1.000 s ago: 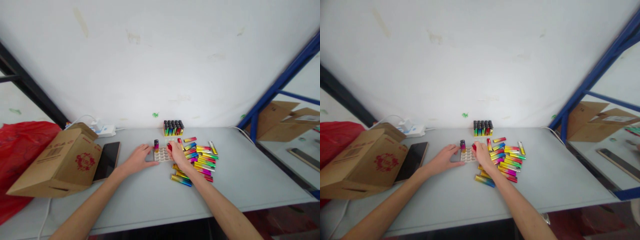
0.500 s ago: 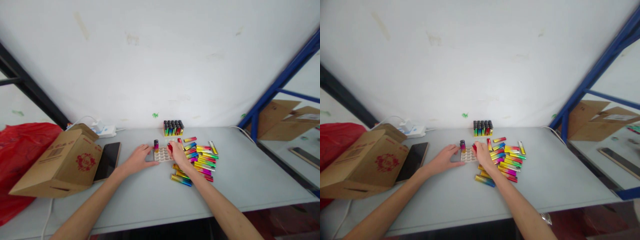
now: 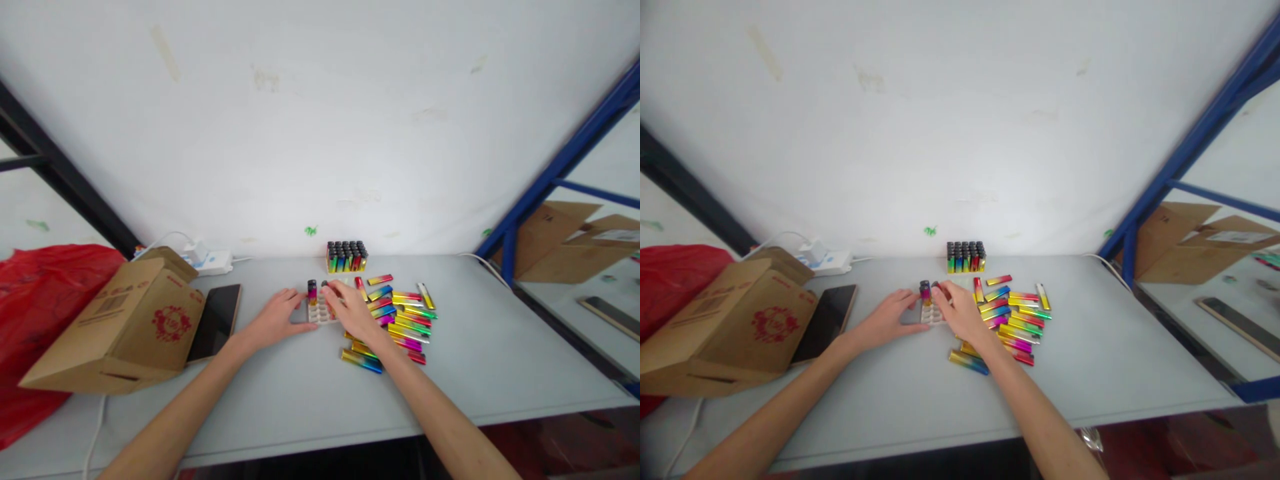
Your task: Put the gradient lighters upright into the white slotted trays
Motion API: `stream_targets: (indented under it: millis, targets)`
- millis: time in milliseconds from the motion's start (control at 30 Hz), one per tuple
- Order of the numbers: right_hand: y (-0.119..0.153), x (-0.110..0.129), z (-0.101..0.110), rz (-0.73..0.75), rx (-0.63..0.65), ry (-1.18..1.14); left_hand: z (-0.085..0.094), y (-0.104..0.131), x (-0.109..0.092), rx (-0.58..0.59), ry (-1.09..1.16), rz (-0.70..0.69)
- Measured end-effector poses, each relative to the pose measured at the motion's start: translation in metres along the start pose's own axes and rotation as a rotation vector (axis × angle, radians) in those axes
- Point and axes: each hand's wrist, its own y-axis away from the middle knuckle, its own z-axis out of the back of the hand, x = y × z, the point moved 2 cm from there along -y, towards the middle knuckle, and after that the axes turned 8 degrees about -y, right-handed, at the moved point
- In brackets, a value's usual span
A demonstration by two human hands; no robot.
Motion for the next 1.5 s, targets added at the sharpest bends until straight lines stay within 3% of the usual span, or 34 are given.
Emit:
stream_targets:
  millis: [133, 467, 667, 767, 1000, 1267, 1400, 1500]
  targets:
    - [0.0, 0.005, -0.001, 0.174, -0.04, 0.159, -0.001, 0.0, 0.0, -0.003, 0.005, -0.01]
    - [0.001, -0.003, -0.005, 0.143, -0.009, 0.223, -0.001, 0.0, 0.0, -0.008, 0.007, -0.011]
    - [-0.004, 0.001, -0.008, 0.269, 0.067, 0.592, -0.003, 0.0, 0.0, -0.029, 0.004, -0.017]
    - [-0.008, 0.005, -0.008, 0.301, 0.107, 0.663, -0.002, 0.0, 0.0, -0.024, -0.022, -0.014]
    - [-0.01, 0.002, -0.001, 0.319, 0.168, 0.604, 0.0, 0.001, 0.001, -0.023, -0.014, -0.006]
    - [-0.007, 0.013, -0.014, 0.224, 0.123, 0.932, -0.002, -0.001, 0.002, -0.049, -0.007, -0.024]
    - [-0.001, 0.015, 0.005, 0.202, 0.096, 0.855, -0.002, -0.002, 0.004, -0.031, -0.011, -0.017]
    - [0.001, 0.007, 0.046, 0.161, -0.001, 0.809, -0.004, -0.002, 0.008, -0.015, -0.013, -0.005]
